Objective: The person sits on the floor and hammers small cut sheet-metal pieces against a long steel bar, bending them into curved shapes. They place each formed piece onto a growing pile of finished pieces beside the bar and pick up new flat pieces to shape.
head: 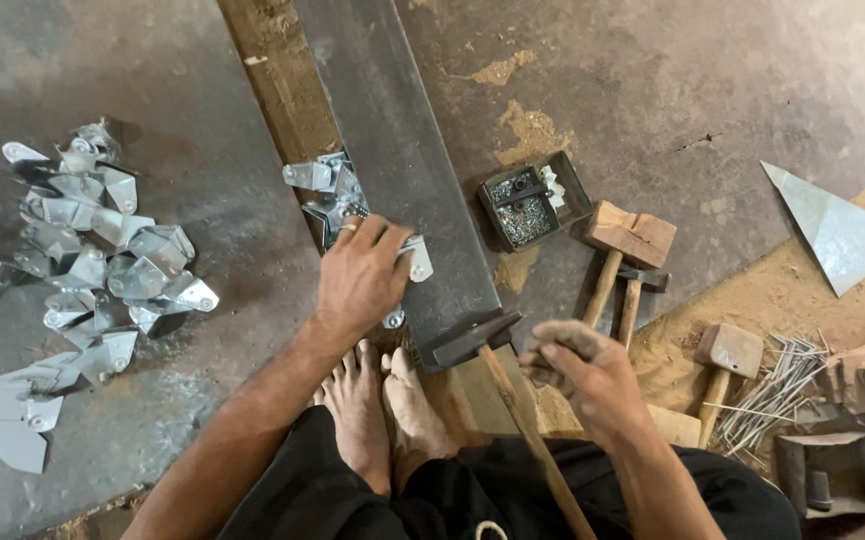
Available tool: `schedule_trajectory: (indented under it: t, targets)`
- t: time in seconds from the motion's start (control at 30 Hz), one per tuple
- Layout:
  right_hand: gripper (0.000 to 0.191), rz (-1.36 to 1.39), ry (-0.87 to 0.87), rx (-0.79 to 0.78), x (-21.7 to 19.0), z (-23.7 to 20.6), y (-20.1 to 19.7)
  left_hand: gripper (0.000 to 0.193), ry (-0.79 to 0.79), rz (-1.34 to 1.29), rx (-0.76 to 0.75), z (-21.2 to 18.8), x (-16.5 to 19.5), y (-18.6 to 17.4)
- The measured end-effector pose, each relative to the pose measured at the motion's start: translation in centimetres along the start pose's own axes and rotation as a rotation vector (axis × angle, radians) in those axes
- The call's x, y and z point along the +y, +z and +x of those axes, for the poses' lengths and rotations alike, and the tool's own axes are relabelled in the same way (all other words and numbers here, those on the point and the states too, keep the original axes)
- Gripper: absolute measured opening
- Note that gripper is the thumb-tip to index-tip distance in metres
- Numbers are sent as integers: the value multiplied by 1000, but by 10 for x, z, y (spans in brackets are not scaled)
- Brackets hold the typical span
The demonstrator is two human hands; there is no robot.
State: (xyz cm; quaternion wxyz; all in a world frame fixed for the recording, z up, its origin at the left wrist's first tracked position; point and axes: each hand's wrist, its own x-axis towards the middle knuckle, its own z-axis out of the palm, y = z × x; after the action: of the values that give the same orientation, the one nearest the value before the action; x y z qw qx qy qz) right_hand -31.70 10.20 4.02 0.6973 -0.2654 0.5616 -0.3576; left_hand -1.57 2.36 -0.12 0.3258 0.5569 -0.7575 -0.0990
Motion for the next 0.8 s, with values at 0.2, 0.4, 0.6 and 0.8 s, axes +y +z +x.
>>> schedule_trajectory:
  t: [0.2,0.4,0.6,0.8]
  targets:
    - [19,-180,3,-14,-25,43,64,20,-513,-324,38,-11,-31,-6]
    - [22,-406,-138,-155,-16,92,100,16,-583,-397,95,-5,-44,-15]
    - [13,-1014,-531,-19,-10,113,113,15,-394,-404,184,-1,-38,-12]
    - [16,-1168,-778,-3,1,119,116,13,-407,-421,142,7,-30,-4]
